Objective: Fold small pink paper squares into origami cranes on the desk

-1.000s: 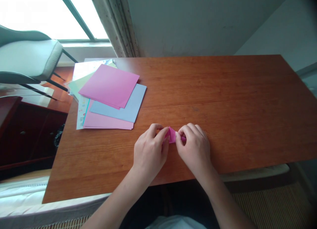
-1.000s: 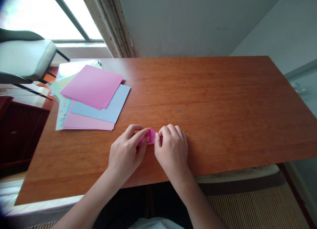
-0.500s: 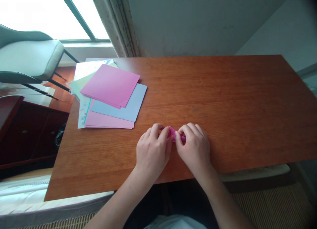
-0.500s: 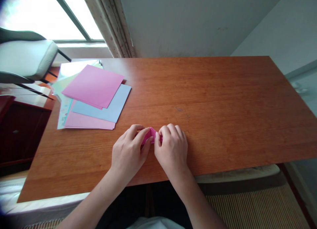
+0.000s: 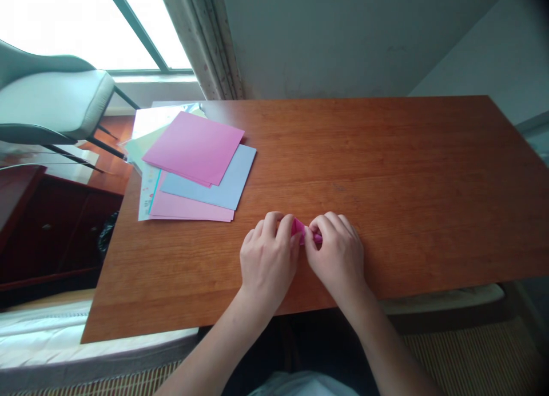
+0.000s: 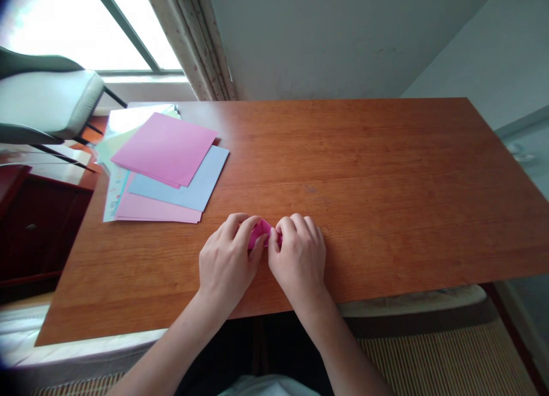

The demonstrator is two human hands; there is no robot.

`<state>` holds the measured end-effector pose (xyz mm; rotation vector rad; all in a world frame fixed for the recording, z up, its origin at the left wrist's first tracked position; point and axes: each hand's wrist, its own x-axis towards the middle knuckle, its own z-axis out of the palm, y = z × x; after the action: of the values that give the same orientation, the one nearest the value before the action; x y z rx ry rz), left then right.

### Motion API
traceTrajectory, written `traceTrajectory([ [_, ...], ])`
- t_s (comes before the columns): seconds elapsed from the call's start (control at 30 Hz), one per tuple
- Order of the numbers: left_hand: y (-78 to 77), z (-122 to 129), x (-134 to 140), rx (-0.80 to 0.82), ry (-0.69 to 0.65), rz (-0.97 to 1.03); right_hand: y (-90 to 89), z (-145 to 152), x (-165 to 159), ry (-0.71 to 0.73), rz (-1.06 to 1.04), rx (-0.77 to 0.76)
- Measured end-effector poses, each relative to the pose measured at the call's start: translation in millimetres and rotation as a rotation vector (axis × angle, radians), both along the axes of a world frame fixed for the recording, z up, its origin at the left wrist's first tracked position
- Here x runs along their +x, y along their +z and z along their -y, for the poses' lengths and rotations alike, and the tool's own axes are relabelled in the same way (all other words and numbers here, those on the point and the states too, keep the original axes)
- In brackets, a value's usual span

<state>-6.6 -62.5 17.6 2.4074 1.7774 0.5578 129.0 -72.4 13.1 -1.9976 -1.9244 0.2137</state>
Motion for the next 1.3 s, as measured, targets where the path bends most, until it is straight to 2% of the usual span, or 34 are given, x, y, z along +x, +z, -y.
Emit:
traceTrajectory([
  [0.17, -0.3, 0, 0, 0.095, -0.062, -0.004, 0.1, 1, 0, -0.009, -0.002, -0.021],
  [0.4, -0.3, -1, -3, 0.100, -0.183, -0.017, 0.7, 0, 0, -0.008, 0.012, -0.018],
  [0.6, 6.6, 6, -10, 0.110, -0.267, -0.130, 0.2, 1, 0, -0.011, 0.006, -0.019],
  [0.73, 5.9, 12, -16, 0.150, -0.334, -0.204, 1.5, 0, 3, 0.008, -0.017, -0.018],
  [1.03, 4.9, 19, -14, 0.169, -0.362, -0.291, 5.0, 2, 32, 0.115, -0.098, -0.056],
  [1.3, 3.3, 19, -12, 0.130, -0.393, -0.297, 4.0, 10, 40, 0.153, -0.195, -0.043],
])
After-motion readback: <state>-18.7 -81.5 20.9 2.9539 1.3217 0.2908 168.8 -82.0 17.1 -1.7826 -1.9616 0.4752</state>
